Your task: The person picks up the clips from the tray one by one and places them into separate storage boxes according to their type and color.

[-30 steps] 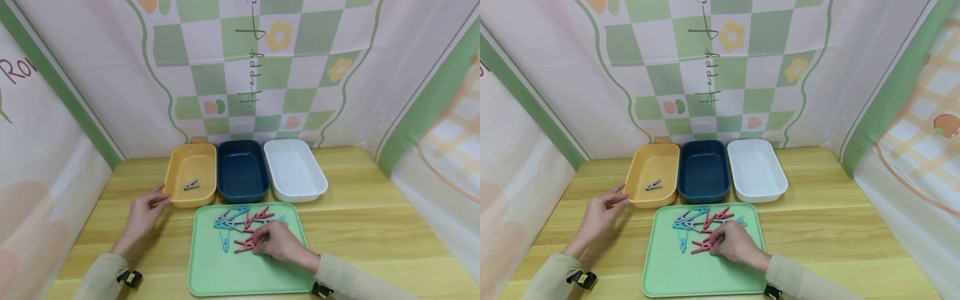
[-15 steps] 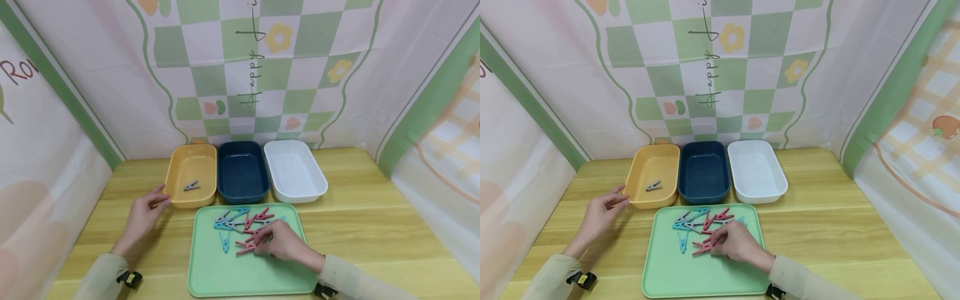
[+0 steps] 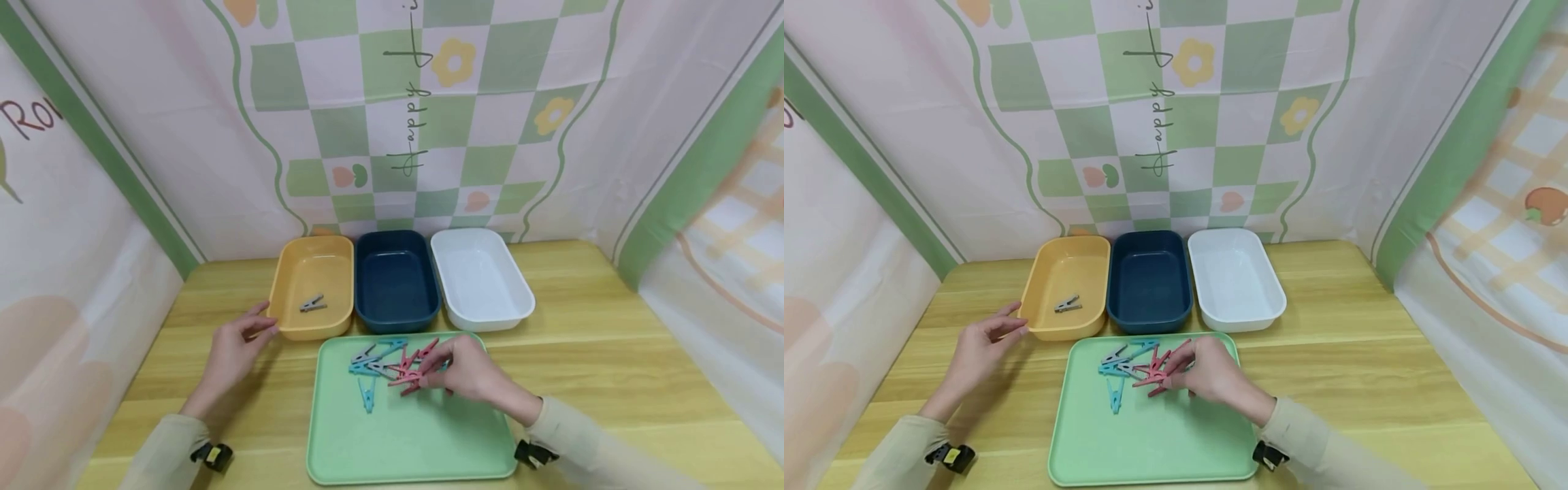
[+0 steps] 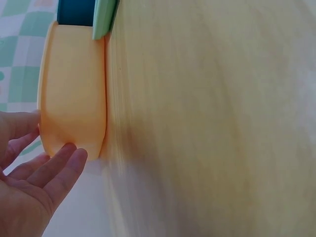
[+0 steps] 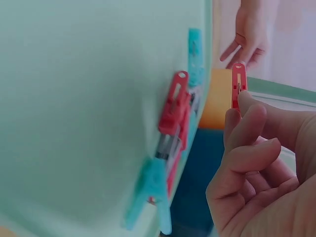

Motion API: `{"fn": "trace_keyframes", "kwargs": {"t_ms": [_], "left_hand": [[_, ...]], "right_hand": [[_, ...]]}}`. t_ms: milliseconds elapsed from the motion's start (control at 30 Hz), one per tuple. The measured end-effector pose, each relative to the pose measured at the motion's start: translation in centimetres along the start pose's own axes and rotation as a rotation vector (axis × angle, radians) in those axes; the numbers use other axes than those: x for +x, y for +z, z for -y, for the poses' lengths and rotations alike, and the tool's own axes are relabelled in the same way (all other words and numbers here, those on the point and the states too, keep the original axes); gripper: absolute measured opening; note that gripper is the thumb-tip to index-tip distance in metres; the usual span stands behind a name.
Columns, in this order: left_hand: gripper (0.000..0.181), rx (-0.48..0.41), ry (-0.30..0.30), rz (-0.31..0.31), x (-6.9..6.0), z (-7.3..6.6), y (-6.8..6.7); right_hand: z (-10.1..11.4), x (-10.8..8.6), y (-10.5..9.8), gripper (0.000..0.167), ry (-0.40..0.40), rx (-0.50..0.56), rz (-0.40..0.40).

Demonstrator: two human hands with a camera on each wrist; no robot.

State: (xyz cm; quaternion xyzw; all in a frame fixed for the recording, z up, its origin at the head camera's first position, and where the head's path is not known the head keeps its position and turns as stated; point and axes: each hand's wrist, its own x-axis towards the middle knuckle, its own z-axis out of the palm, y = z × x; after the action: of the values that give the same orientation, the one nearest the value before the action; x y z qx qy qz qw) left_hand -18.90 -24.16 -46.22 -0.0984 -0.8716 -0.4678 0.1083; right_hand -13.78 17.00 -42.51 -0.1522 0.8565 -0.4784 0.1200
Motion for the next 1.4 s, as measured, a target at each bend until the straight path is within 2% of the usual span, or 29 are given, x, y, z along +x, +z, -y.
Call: {"fn": "trace_keyframes", "kwargs": {"t_ms": [200, 500, 967, 1400], "left_hand": [[0.014, -0.009, 0.003, -0.001, 0.0, 0.1, 0.0], [0.015, -0.021, 0.006, -0.004, 0.1, 0.1, 0.1], [0.014, -0.017, 0.006, -0.002, 0.1, 0.2, 0.1], [0.014, -0.007, 0.021, -0.008, 0.1, 0.1, 0.1]], "right_hand": [[0.7, 0.6, -1.2, 0.009, 0.002, 0.012, -0.002], [2.0, 1.8, -2.3, 0.006, -0.035, -0.046, -0.022], [3.4, 5.0, -3.5, 0.004, -0.027, -0.048, -0.057], [4.5, 8.2, -4.1, 0.008, 0.071, 0.036, -0.074]]}}
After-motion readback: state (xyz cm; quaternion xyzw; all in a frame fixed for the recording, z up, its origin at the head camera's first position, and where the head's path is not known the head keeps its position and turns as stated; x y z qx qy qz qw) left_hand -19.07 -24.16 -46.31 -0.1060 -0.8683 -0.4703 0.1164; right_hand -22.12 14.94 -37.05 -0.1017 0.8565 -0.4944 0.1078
